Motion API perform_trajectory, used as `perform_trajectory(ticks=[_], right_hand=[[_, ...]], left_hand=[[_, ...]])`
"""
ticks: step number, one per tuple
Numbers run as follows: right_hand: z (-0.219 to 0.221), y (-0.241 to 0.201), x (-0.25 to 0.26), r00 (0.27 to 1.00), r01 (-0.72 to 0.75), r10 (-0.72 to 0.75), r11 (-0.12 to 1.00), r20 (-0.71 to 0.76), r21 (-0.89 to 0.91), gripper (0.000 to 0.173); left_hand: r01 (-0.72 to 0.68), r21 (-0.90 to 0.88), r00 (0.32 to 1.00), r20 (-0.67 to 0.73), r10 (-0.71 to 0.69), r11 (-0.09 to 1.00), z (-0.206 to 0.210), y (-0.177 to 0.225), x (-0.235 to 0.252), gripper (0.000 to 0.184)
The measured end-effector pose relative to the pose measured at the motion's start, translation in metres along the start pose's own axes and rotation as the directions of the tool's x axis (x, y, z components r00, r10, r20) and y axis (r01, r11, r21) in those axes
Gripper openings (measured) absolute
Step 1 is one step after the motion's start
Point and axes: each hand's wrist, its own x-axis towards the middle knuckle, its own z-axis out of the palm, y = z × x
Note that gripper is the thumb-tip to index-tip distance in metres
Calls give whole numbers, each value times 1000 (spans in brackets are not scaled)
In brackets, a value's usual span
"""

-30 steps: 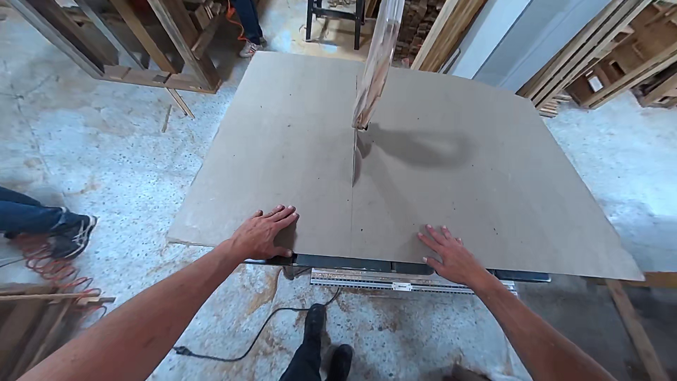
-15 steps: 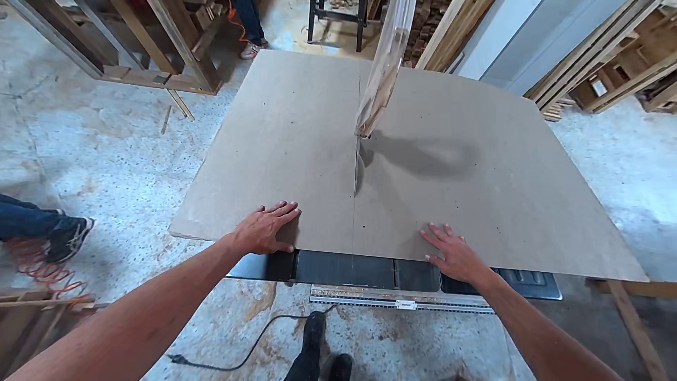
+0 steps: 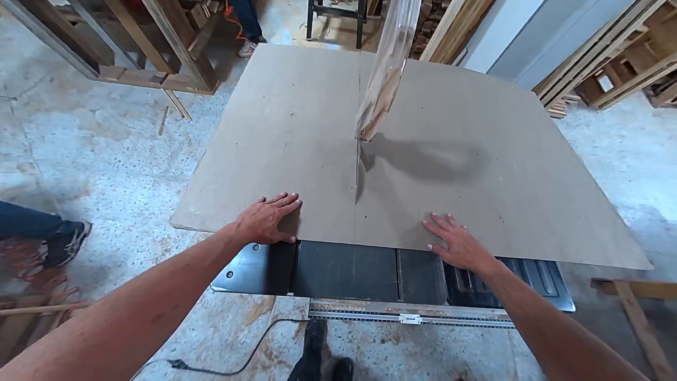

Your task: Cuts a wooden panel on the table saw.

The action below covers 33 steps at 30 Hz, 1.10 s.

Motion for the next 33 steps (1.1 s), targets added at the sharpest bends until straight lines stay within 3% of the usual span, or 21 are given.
perform_trajectory(ticks=[21,33], right_hand=[[-23,21,61,999,34,-33,999,-38,18,61],[-37,46,113,996,55,-52,998,-76,37,63]], left_hand=[[4,-8,1000,22,-4,1000,-28,-29,58,103],[-22,-15,999,-44,21,1000,-47,-60,100,102]])
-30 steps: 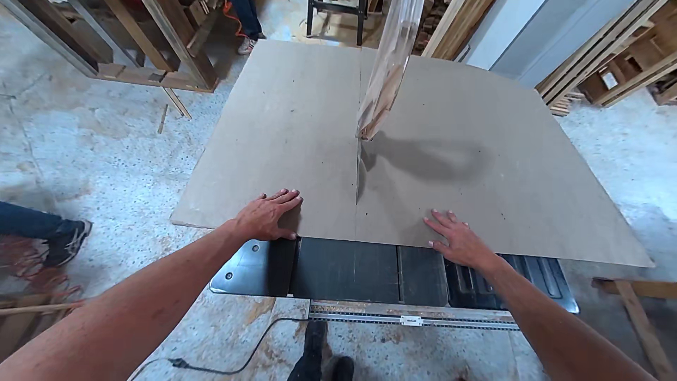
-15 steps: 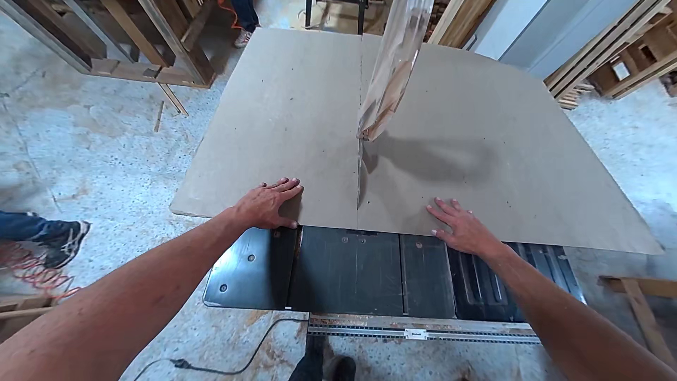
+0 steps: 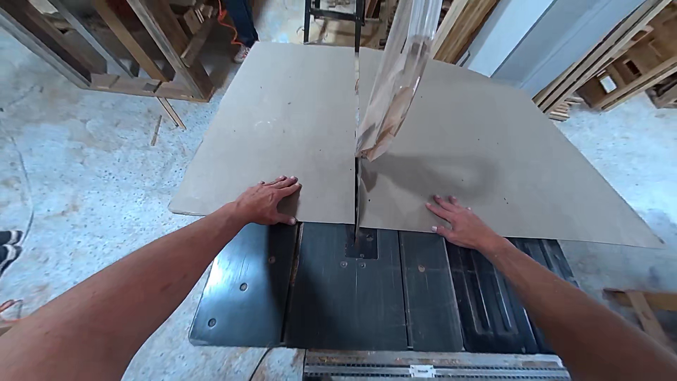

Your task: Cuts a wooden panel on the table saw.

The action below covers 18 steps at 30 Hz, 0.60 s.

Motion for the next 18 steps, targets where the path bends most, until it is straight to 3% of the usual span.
perform_trajectory(ticks=[3,7,12,16,18], right_hand=[[-13,9,-4,999,-35,35,999,-2,-19,69],[-21,14,-27,979,-137,148,987,141,-89,94],[-11,8,-84,958,-223,232,972,169,-72,102],[5,5,-149,966,-216,216,976,142,-13,103],[17,5,-173,969,-214,217,976,121,-33,104]], left_hand=[[-7,27,998,-61,9,1000,-3,-15,-5,113],[54,40,995,81,-57,998,-8,-34,-37,123],[26,76,973,227,-42,997,-9,-32,-91,125],[-4,199,977,211,-39,980,19,-26,-150,147],[5,248,991,127,-37,969,43,-26,-171,144]])
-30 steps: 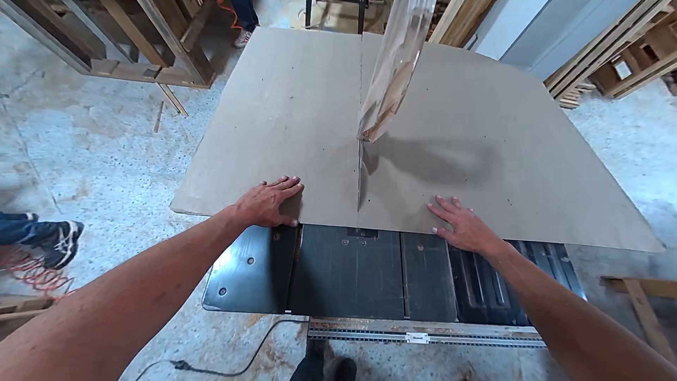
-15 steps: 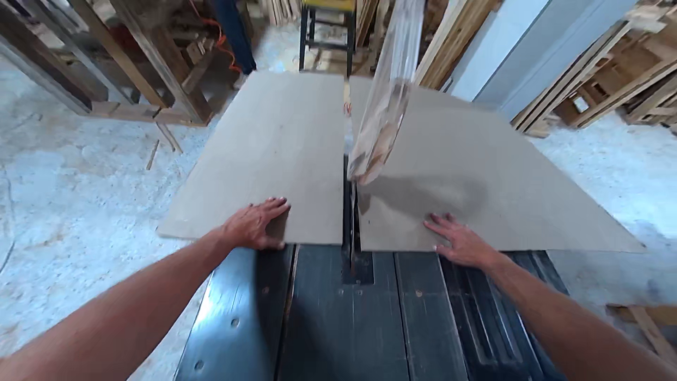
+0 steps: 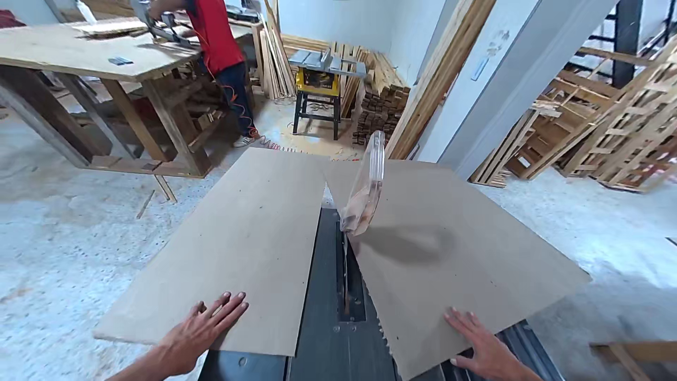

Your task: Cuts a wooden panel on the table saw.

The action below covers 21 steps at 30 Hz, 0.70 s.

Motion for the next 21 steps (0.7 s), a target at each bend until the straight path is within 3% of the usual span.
perform_trajectory(ticks=[3,5,8,10,12,14,17,19,21], right_hand=[[3,-3,-12,998,-46,48,997,35,-70,101],[3,-5,-9,997,-64,68,992,25,-111,98],[-2,-10,6,994,-106,107,987,6,-118,96],[-3,-6,22,991,-130,127,985,-33,-113,98],[0,-6,30,984,-168,162,980,-69,-107,99],[-1,-12,32,978,-200,192,975,-87,-101,99],[-1,-19,29,978,-196,186,976,-95,-100,98],[2,-15,27,981,-137,120,985,-154,-106,95],[2,-3,23,980,-34,11,993,-200,-111,90]], left_hand=[[77,25,975,-212,-70,997,27,15,-7,106],[129,32,948,-298,-114,991,32,18,-12,93],[256,-84,920,-284,-269,963,27,20,-38,98],[392,-261,864,-225,-450,882,15,19,-63,84],[525,-455,747,-159,-646,719,-8,24,-99,34],[616,-574,569,-148,-809,539,-41,36,-143,34],[578,-727,259,-266,-928,370,-81,56,-221,35],[611,-724,161,-284,-945,321,-100,94,-278,32],[657,-699,135,-259,-956,282,-94,164,-333,23]])
